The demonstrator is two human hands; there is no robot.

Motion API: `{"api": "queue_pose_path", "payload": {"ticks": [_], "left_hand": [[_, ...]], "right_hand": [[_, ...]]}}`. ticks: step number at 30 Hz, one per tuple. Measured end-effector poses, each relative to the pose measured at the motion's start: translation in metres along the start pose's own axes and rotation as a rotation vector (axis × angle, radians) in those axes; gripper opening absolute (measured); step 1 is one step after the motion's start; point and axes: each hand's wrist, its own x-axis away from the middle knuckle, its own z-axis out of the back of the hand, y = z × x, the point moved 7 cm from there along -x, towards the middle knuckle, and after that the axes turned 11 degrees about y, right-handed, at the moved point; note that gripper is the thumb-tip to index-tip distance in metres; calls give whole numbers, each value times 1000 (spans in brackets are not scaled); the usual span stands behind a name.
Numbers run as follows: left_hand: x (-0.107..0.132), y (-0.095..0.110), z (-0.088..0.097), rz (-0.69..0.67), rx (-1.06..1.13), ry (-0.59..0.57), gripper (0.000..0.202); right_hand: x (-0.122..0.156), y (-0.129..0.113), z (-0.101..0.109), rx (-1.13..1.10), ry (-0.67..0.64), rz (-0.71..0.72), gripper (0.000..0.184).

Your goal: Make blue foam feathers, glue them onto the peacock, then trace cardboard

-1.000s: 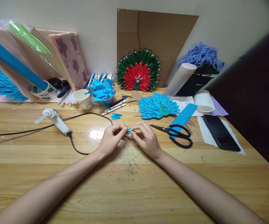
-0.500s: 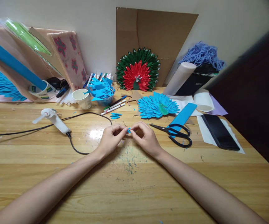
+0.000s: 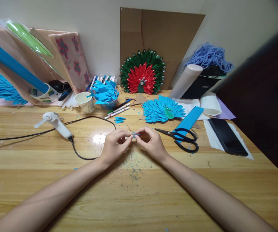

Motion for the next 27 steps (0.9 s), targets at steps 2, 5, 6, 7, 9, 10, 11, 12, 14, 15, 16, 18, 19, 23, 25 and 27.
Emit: {"api": "queue_pose_path", "payload": {"ticks": [2,5,6,7,9,10,11,12,14,15,16,18,19,23,25,27], "left_hand": [[1,1,0,-17,-11,4,13],[1,1,1,-17,-12,9,12],[1,2,1,-11,-9,7,11],[1,2,1,-2,-4,6,11],[0,2,1,27,7,8,12],[0,1,1,46,13,11,13],[-1,0,1,65,18,18,14],[-1,-1,2,83,25,26,14],[-1,-5,2,118,38,45,14],[-1,-6,3,133,45,55,14],[-1,-9,4,148,52,67,13],[-2,-14,6,181,59,102,14],[-2,-16,8,198,57,122,14],[-4,-19,11,204,46,145,15],[-4,-14,9,157,60,122,14],[-4,-10,7,108,76,92,14]], "right_hand": [[0,0,1,19,4,3,3],[0,-2,0,33,-8,15,3],[0,-3,-1,34,-17,20,2],[1,-3,-2,37,-27,25,2],[1,-4,-3,42,-45,29,3],[1,-4,-4,41,-50,24,4],[1,-3,-4,38,-52,17,4],[1,-2,-4,33,-51,9,5],[1,0,-4,16,-47,-9,5],[1,2,-4,6,-42,-18,5],[1,4,-3,-3,-33,-29,4],[-1,10,0,-25,8,-60,3],[-1,13,2,-38,37,-78,3],[-3,24,2,-126,65,-161,10],[-3,25,-1,-171,23,-196,14],[-3,24,-4,-195,-2,-217,16]]}}
